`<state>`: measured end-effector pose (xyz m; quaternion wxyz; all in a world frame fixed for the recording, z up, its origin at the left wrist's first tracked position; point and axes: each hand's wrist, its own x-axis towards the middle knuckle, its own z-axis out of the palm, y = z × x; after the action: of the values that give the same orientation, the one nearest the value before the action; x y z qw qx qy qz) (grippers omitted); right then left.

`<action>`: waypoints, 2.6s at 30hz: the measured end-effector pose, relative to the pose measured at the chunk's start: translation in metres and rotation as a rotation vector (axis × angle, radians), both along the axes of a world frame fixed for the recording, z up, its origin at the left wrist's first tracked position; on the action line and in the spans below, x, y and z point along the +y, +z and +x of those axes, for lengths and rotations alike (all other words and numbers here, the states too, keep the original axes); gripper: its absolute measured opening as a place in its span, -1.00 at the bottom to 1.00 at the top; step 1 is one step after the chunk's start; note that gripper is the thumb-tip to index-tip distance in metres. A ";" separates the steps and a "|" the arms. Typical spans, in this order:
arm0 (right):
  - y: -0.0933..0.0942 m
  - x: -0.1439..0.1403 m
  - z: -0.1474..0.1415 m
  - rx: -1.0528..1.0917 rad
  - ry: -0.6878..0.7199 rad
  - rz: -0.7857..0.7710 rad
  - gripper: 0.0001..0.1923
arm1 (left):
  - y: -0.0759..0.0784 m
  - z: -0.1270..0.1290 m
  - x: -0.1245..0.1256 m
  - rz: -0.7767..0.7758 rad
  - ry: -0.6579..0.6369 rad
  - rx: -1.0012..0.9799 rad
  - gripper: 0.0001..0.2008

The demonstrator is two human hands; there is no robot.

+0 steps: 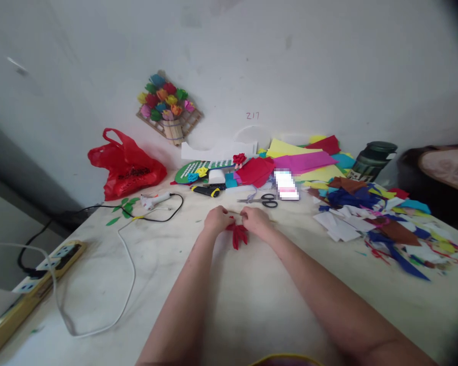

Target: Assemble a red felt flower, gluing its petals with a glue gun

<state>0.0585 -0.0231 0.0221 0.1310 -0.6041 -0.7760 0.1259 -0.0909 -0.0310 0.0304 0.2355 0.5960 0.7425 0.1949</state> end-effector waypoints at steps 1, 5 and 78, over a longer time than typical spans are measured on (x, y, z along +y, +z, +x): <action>0.000 0.000 0.000 0.017 -0.003 -0.003 -0.67 | -0.003 -0.001 0.002 0.040 -0.019 -0.053 -0.69; 0.000 -0.001 0.001 0.072 -0.015 0.008 -0.69 | -0.014 -0.003 0.008 0.207 -0.064 -0.308 -0.78; -0.026 0.013 0.000 1.397 0.053 -0.281 -0.76 | -0.022 0.012 0.014 0.191 0.088 -1.022 -0.80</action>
<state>0.0584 -0.0105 -0.0034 0.5153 -0.3745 -0.5015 0.5854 -0.0787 -0.0166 0.0085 0.5040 0.4117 0.5361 0.5377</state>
